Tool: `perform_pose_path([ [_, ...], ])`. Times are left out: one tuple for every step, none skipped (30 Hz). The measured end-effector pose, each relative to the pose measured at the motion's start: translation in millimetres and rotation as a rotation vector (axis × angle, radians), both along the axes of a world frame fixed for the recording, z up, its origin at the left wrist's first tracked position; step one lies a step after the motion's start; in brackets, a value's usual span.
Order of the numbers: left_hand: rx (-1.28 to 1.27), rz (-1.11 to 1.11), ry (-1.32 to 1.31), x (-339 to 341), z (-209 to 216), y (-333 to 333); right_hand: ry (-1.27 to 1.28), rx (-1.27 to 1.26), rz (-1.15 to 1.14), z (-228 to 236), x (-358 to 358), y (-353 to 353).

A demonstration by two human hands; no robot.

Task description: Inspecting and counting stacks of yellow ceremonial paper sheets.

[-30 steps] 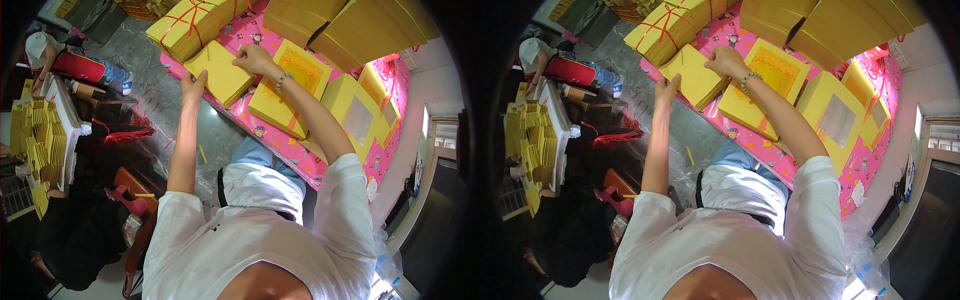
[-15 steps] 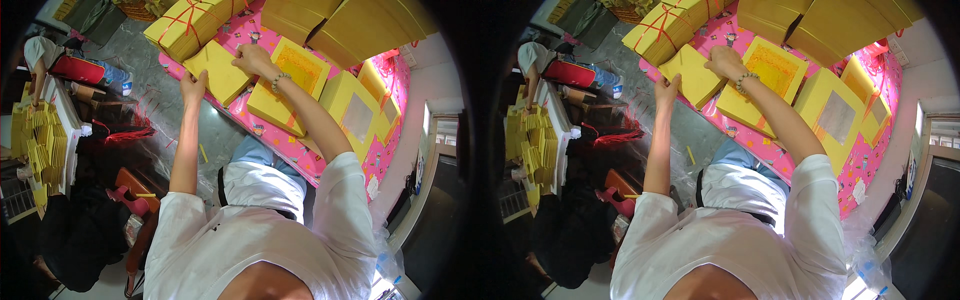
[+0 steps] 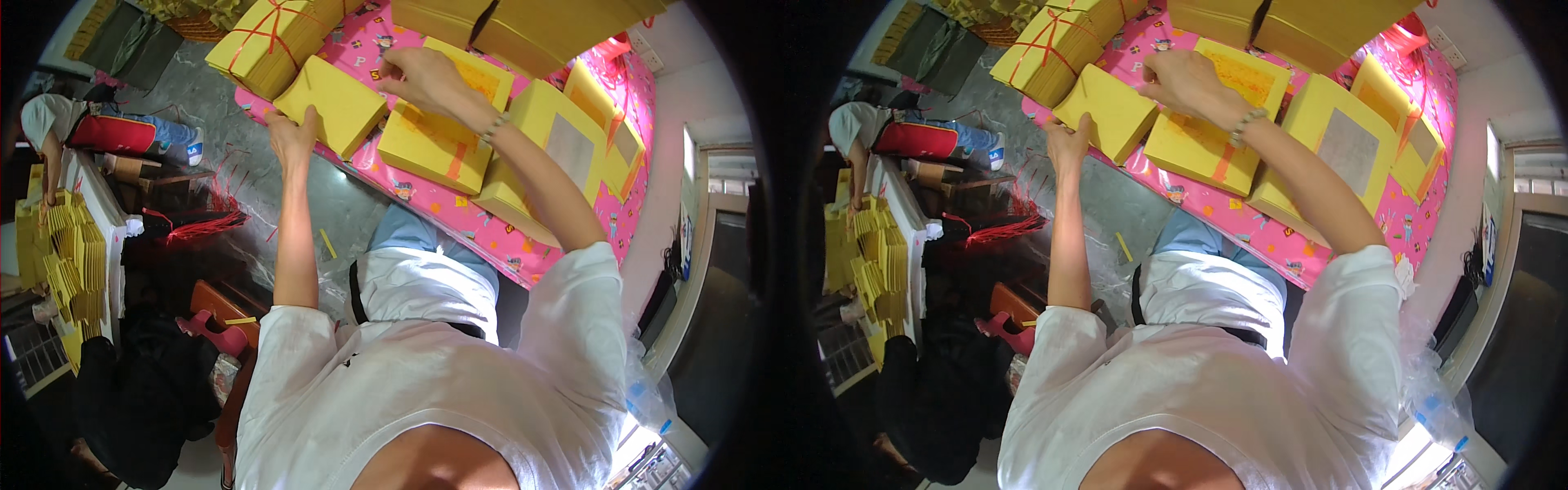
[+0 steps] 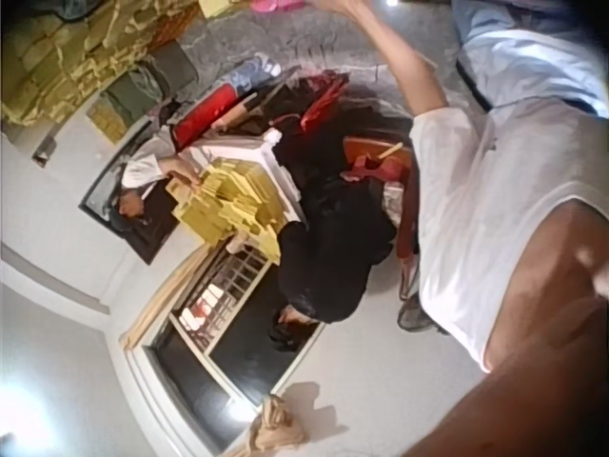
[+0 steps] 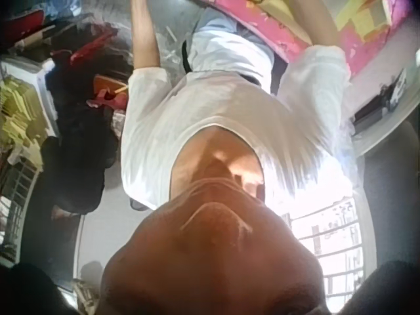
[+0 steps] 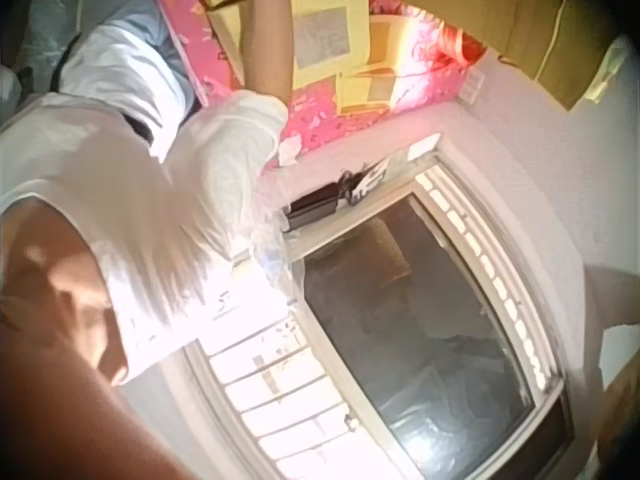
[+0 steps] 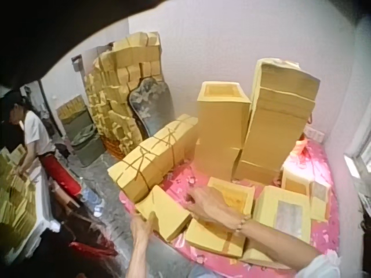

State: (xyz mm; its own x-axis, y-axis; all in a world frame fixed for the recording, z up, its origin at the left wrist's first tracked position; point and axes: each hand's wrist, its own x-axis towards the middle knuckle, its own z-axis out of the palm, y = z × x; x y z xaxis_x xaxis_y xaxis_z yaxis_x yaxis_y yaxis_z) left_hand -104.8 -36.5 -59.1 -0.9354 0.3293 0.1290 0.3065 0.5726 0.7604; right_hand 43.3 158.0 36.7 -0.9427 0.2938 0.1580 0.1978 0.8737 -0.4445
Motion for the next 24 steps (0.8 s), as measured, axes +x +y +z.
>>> perform_pose_path([
  [0.000, -0.001, -0.001, -3, -6, -5, -0.046, -0.018, 0.051, 12, 16, -4],
  [-0.004, 0.048, 0.158, -6, -15, -7, -0.048, -0.015, 0.046, 22, 33, -7],
  [-0.007, 0.094, 0.315, -4, -15, -6, -0.152, -0.005, 0.054, 30, 50, -9],
  [-0.005, 0.089, 0.314, -1, -16, -6, -0.256, 0.004, 0.065, 35, 66, -13],
  [0.027, 0.098, 0.434, 9, -4, -2, -0.257, 0.004, 0.050, 36, 84, -15],
  [0.057, 0.113, 0.553, 20, 9, 0, -0.305, 0.034, 0.057, 37, 99, -19],
  [0.059, 0.105, 0.550, 31, 22, 1, -0.352, 0.063, 0.066, 37, 110, -22],
  [0.167, -0.106, 0.399, 46, 41, 2, -0.351, 0.063, 0.059, 35, 120, -26],
  [0.271, -0.312, 0.242, 58, 53, 2, -0.365, 0.100, 0.057, 30, 128, -30],
  [0.272, -0.317, 0.243, 67, 58, 4, -0.380, 0.136, 0.056, 26, 134, -33],
  [0.277, -0.565, 0.279, 75, 61, 5, -0.379, 0.135, 0.052, 20, 139, -37],
  [0.279, -0.815, 0.312, 83, 65, 7, -0.318, 0.158, 0.046, 15, 143, -40],
  [0.279, -0.820, 0.312, 93, 69, 10, -0.257, 0.180, 0.039, 12, 146, -42],
  [0.233, -0.920, 0.333, 102, 73, 12, -0.254, 0.178, 0.037, 12, 146, -44],
  [0.185, -1.019, 0.352, 109, 75, 14, -0.240, 0.181, 0.048, 12, 145, -45],
  [0.182, -1.022, 0.353, 112, 74, 15, -0.226, 0.183, 0.058, 12, 145, -45],
  [0.120, -1.062, 0.332, 114, 71, 18, -0.225, 0.182, 0.054, 12, 146, -42],
  [0.057, -1.101, 0.310, 115, 68, 20, -0.226, 0.155, 0.074, 11, 147, -38],
  [0.057, -1.105, 0.311, 115, 66, 20, -0.228, 0.127, 0.094, 11, 147, -35],
  [0.027, -1.097, 0.320, 115, 64, 22, -0.227, 0.123, 0.090, 12, 146, -32],
  [-0.003, -1.088, 0.329, 114, 62, 23, -0.278, 0.068, 0.093, 16, 145, -30],
  [-0.007, -1.092, 0.327, 113, 60, 24, -0.329, 0.013, 0.098, 19, 144, -28],
  [0.008, -1.094, 0.311, 112, 60, 24, -0.328, 0.011, 0.095, 21, 144, -26],
  [0.023, -1.095, 0.295, 111, 59, 25, -0.307, -0.006, 0.101, 22, 144, -26],
])
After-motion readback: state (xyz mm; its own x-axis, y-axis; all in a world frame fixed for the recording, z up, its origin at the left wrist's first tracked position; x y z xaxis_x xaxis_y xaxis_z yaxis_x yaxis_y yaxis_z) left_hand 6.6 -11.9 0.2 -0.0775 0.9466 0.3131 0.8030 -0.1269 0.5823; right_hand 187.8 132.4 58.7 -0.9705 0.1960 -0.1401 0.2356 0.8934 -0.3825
